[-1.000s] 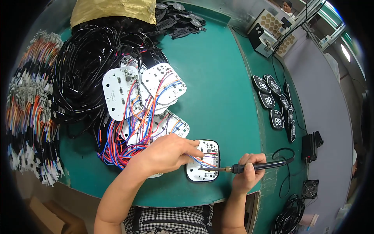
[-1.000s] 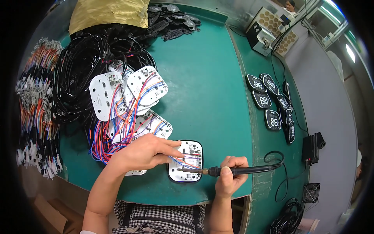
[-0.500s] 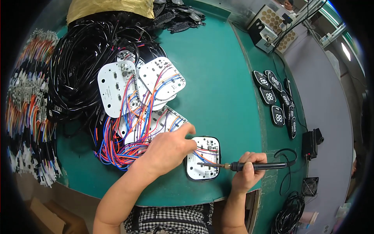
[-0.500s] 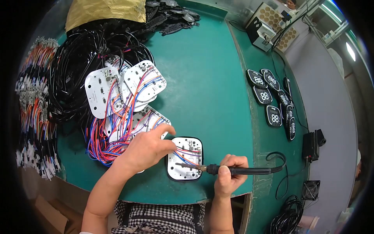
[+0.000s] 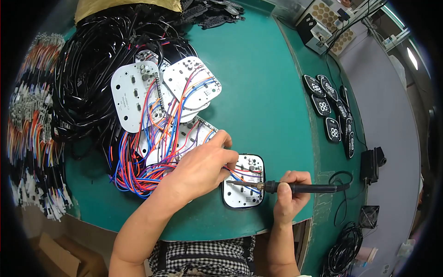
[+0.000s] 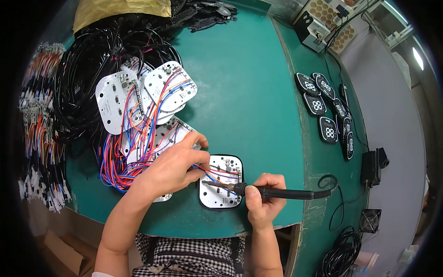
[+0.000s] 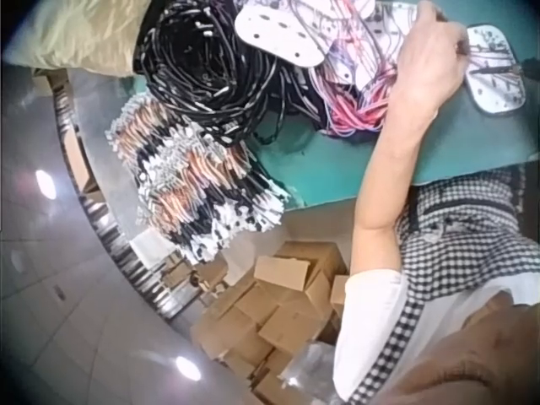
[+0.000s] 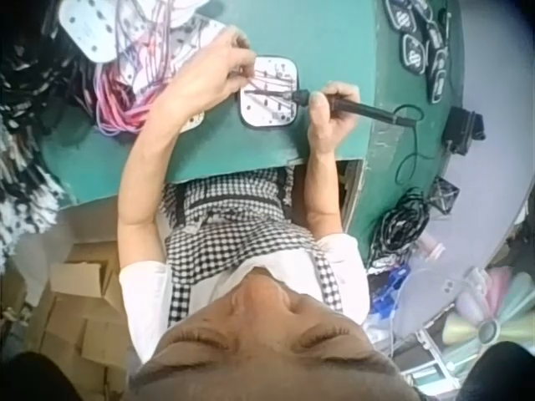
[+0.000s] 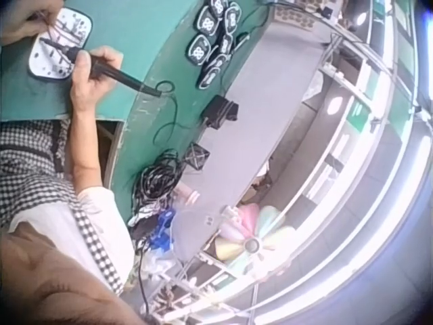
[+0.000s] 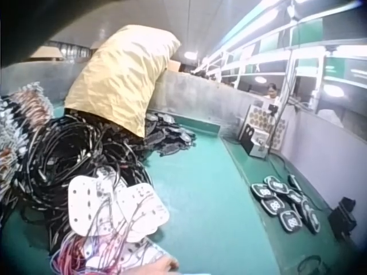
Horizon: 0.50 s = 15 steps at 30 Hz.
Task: The person solders wires onto circuit boards using a soldering iron, lifts and moves the wired assemblies aside by hand, and solders wires onto additional circuit boards.
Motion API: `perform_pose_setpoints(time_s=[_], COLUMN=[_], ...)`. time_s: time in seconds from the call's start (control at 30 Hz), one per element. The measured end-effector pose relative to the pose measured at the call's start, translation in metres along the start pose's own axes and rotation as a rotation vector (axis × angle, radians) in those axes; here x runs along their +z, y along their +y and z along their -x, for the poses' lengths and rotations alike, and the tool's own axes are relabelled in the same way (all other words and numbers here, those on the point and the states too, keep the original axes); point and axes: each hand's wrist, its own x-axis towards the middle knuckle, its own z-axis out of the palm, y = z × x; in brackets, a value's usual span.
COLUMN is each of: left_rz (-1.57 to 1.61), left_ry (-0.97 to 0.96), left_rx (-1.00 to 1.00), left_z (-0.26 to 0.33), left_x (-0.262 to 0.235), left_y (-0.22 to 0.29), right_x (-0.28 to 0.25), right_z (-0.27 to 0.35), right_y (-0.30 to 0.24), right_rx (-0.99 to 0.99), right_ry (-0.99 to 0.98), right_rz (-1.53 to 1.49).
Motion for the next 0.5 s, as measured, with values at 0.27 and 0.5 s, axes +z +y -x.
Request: perform_pose_setpoints(time_s=[0.27,0.5], left_rz=[-0.002,-0.002], left_ry=[0.008,0.007], left_rx=[0.011,0.009], left_z=[-0.0002,0.0003], left_x=[0.0007,0.0013], left_y=[-0.0024,-0.0033], right_x=[-0.0018,-0.0007], right_z=[0.0022,0.002], right_y=[0.005,0.0013], right_rx=[0.015,0.064], right_ry=[0.018,0.019], right_rz=[-0.04,-0.042])
